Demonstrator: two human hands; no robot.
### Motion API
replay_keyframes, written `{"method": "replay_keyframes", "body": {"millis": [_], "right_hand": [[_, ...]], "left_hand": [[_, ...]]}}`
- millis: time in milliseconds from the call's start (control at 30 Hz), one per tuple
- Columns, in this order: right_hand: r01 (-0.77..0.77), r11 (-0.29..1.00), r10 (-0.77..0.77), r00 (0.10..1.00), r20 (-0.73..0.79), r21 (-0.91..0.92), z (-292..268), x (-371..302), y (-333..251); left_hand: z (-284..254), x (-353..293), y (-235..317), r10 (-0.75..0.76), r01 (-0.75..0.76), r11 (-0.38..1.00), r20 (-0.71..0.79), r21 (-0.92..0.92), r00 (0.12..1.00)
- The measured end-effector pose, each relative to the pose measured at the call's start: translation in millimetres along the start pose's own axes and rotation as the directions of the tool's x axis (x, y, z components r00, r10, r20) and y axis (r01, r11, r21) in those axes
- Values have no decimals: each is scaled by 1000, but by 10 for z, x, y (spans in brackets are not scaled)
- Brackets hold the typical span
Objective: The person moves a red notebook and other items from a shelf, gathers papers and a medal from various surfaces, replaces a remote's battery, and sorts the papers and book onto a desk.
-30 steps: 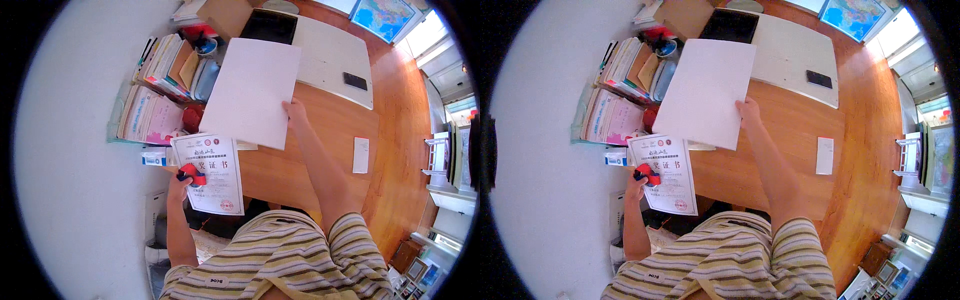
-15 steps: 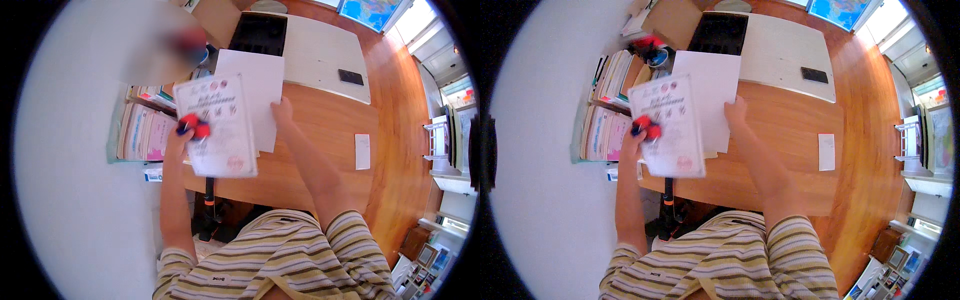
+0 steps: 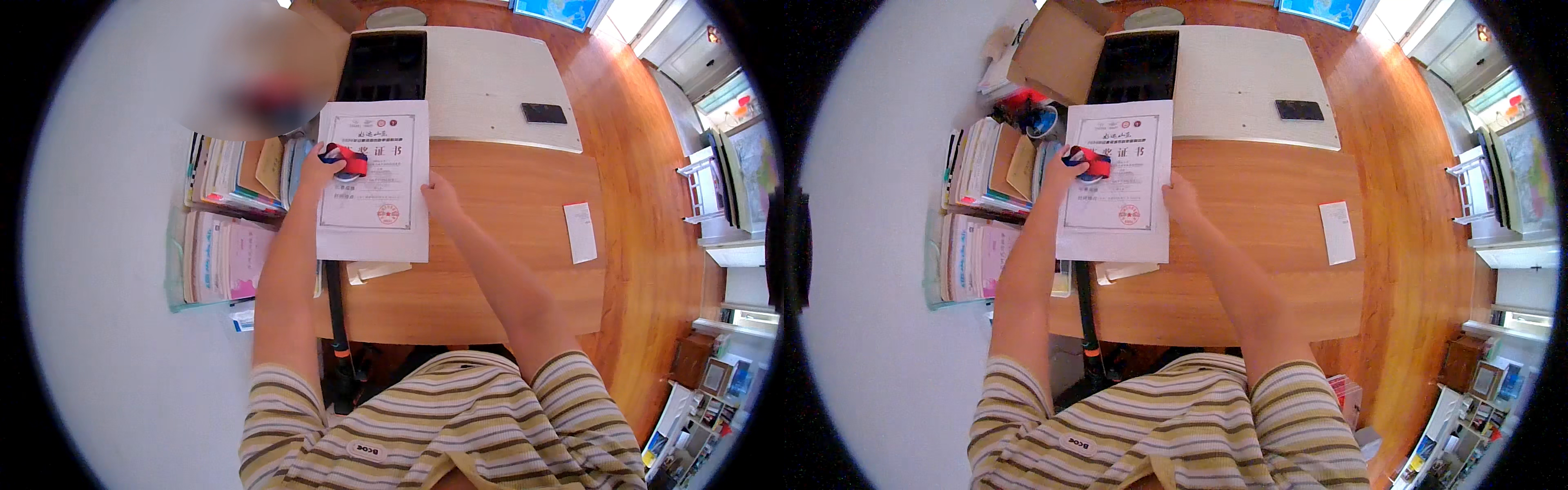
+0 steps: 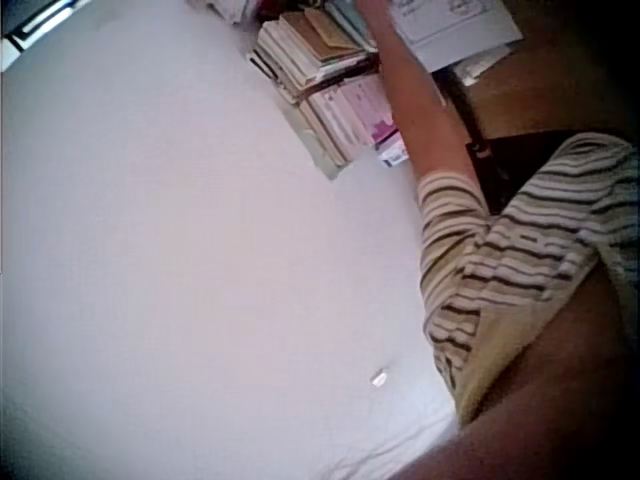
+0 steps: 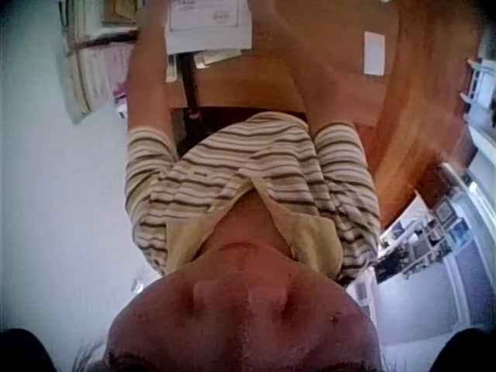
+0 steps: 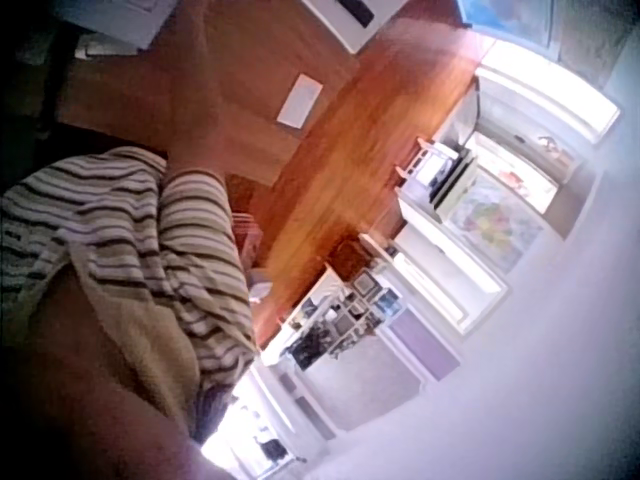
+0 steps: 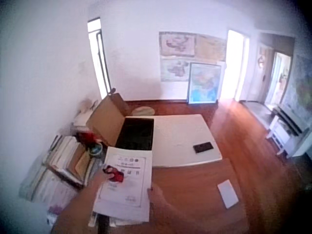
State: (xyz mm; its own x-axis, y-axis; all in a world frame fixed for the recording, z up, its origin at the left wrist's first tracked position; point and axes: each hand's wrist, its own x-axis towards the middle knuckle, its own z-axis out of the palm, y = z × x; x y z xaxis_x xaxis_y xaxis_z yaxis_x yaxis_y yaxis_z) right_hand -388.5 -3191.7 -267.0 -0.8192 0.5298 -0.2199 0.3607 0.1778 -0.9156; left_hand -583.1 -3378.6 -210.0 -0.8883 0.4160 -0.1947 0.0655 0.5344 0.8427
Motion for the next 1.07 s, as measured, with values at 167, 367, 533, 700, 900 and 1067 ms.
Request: {"method": "replay_keyframes", "body": {"millis": [167, 367, 533, 700, 900, 1067], "right_hand": [[53, 999, -53, 998, 17, -6, 45, -41, 38], [25, 1000, -25, 999, -20, -5, -124, -223, 0], [58, 995, -56, 998, 30, -81, -1046, -941, 753], [-24, 942, 28, 1000, 8, -336, -1921, -2086, 2088], [-493, 867, 487, 869, -82, -71, -2528, -3007, 2760], [-108, 937, 59, 986, -154, -333, -3106, -3505, 3565]], "left_hand": [[10, -140, -218, 312, -150, 871, -293, 467, 904], [66, -796, -415, 583, -314, 712, -280, 628, 762], [497, -1880, 255, 484, -307, 611, -37, 730, 874], [1099, -2365, 207, 395, -255, 599, -2, 759, 919], [2141, -2872, 132, 497, -447, 609, 124, 655, 859], [3368, -3149, 607, 128, -623, 445, 643, 643, 755]]}}
